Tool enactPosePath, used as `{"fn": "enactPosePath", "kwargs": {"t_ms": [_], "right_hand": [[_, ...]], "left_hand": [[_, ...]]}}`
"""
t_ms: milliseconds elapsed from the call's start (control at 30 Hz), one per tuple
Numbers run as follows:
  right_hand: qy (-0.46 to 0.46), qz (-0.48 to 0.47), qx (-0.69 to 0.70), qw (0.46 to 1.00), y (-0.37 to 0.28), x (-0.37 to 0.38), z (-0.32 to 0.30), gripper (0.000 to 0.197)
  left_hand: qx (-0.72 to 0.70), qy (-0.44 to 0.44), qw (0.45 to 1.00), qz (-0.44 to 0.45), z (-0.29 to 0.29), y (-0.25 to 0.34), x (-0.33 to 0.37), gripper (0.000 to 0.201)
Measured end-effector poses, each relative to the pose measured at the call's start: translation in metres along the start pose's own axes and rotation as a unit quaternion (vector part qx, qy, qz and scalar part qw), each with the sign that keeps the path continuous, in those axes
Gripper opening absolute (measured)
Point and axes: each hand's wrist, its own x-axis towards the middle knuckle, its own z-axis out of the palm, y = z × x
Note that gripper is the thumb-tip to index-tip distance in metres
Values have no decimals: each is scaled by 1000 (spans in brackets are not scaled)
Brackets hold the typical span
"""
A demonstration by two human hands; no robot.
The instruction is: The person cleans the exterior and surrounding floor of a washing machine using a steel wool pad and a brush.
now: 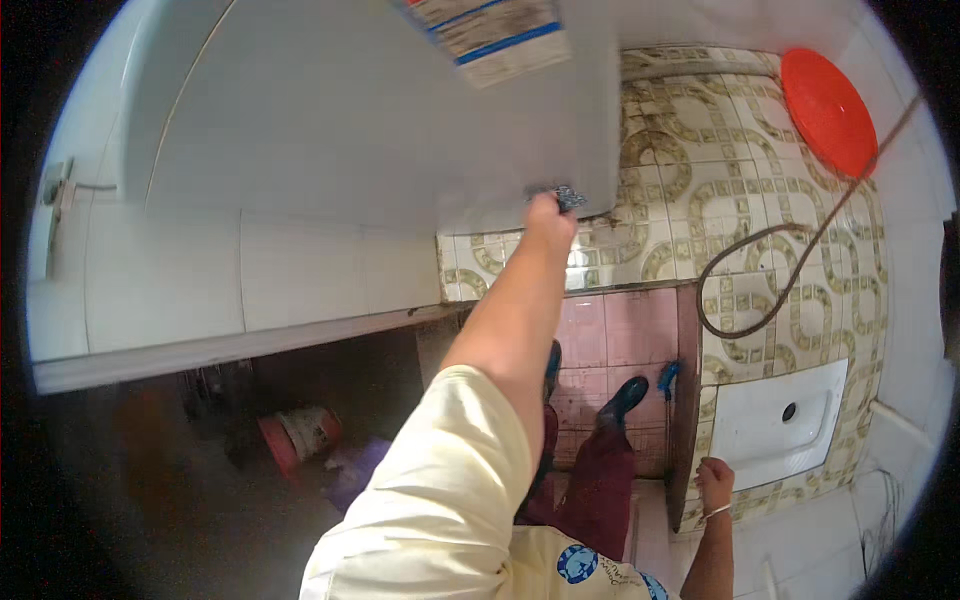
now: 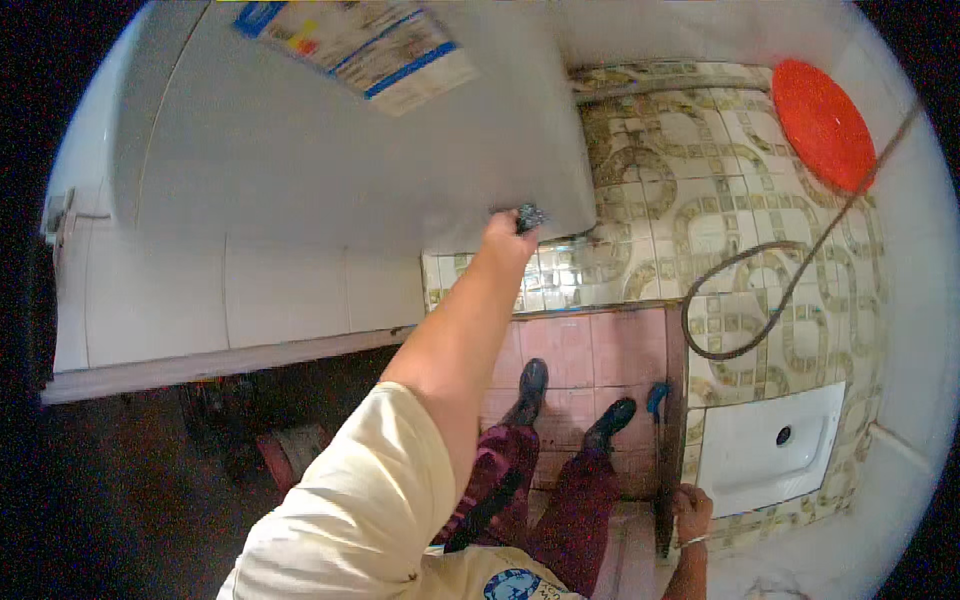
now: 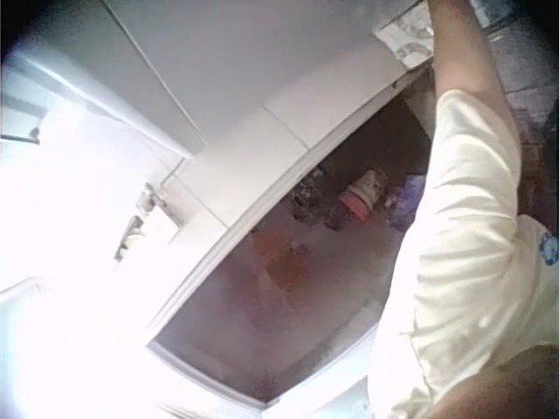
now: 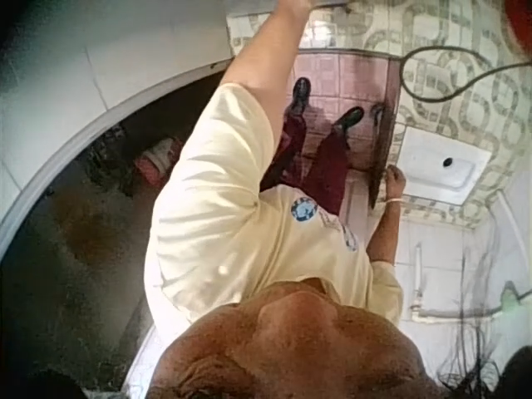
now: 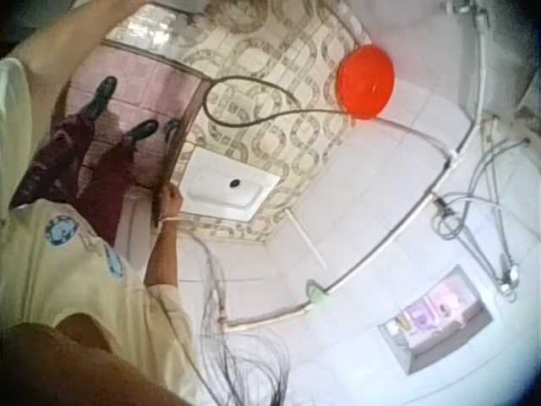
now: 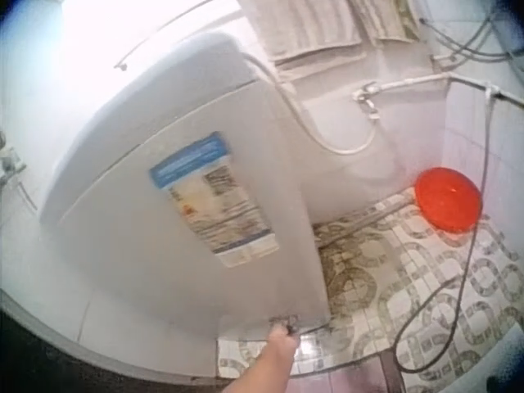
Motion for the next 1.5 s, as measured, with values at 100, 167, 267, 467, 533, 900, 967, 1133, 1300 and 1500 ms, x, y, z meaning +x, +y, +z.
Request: {"fn": "enactPosePath", "kwargs": {"t_ms": [100, 167, 267, 467, 533, 900, 967, 1133, 1300, 1500], "right_hand": [[-40, -107, -164, 980, -10, 19, 14, 17], [-80, -182, -240, 950, -19, 36, 24, 17], [-106, -202, -193, 954, -74, 50, 57, 17], [-151, -239, -241, 929, -170, 39, 113, 18], [-154, -240, -222, 933, -186, 29, 126, 18], [-154, -128, -269, 942, -103, 50, 129, 19], [-162, -127, -277, 939, -84, 60, 135, 21], [-115, -200, -278, 932, -8, 123, 131, 16], [-63, -121, -119, 984, -3, 127, 177, 18], [-31, -98, -145, 984, 69, 121, 160, 16]], "left_hand": [[9, -66, 998, -11, -8, 45, -49, 23], [37, -144, 989, -21, -18, 75, -79, 23], [127, -165, 976, 63, -36, 57, -124, 21], [122, -214, 957, -155, -86, -11, -126, 17], [117, -210, 957, -163, -93, -4, -127, 18], [238, 53, 969, 44, -216, 131, 2, 12], [256, 65, 958, 108, -226, 159, 40, 17], [228, 53, 950, 207, -214, 173, 111, 22], [159, 64, 966, 196, -195, 180, 155, 21], [369, -101, 922, 54, -159, 47, 117, 13]]}}
